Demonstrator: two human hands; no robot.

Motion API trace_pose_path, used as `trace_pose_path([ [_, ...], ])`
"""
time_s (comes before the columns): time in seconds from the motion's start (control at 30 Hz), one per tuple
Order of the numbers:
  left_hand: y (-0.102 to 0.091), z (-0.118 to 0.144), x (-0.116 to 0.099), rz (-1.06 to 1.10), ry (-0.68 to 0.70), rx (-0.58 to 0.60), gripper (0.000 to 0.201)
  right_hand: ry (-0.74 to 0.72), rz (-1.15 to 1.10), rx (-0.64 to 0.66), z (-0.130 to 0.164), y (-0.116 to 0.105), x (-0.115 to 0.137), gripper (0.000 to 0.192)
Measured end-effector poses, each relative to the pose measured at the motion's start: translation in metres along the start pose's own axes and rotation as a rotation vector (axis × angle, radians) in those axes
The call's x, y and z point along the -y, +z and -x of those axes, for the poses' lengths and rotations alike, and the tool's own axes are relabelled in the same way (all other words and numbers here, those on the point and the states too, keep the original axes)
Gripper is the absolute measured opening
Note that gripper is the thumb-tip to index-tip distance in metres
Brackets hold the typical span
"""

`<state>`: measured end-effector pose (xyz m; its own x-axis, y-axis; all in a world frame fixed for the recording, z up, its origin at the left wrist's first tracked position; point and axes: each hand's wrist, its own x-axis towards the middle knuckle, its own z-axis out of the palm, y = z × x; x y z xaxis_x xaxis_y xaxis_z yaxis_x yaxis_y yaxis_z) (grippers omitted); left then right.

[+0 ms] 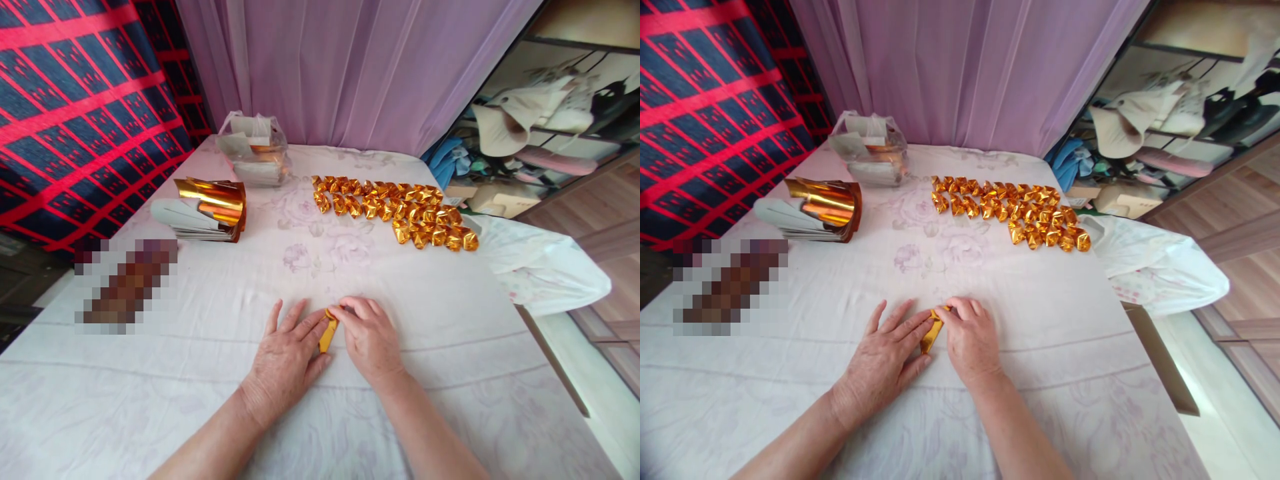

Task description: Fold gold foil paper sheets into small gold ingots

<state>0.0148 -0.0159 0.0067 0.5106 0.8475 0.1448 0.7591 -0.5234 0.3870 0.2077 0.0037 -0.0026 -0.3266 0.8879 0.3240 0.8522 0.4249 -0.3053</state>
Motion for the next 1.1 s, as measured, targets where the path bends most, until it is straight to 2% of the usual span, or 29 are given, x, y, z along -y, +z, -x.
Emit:
trace_pose_path([
  [0.23, 0.001, -0.001, 0.002, 0.012, -0.006, -0.013, 0.053, 0.057, 0.067, -0.059, 0.003, -0.002, -0.010, 0.042],
  [0.43, 0.002, -0.002, 0.005, 0.036, 0.014, -0.028, 0.046, 0.028, -0.045, -0.108, 0.001, 0.003, -0.015, 0.038],
  [0.6, -0.001, -0.002, 0.009, 0.087, 0.018, -0.015, 0.038, 0.008, -0.089, -0.054, -0.001, 0.003, -0.017, 0.031],
  [0.77, -0.006, -0.005, 0.010, 0.113, 0.004, 0.021, 0.040, -0.012, -0.065, -0.016, -0.003, 0.001, -0.018, 0.022],
  [0.93, -0.007, -0.007, 0.015, 0.126, -0.015, -0.045, 0.038, -0.055, -0.030, -0.049, -0.004, 0.003, -0.016, 0.019],
  [1.1, -0.007, -0.006, 0.022, 0.114, -0.017, -0.158, 0.031, -0.077, -0.030, -0.072, -0.004, 0.004, -0.011, 0.018],
])
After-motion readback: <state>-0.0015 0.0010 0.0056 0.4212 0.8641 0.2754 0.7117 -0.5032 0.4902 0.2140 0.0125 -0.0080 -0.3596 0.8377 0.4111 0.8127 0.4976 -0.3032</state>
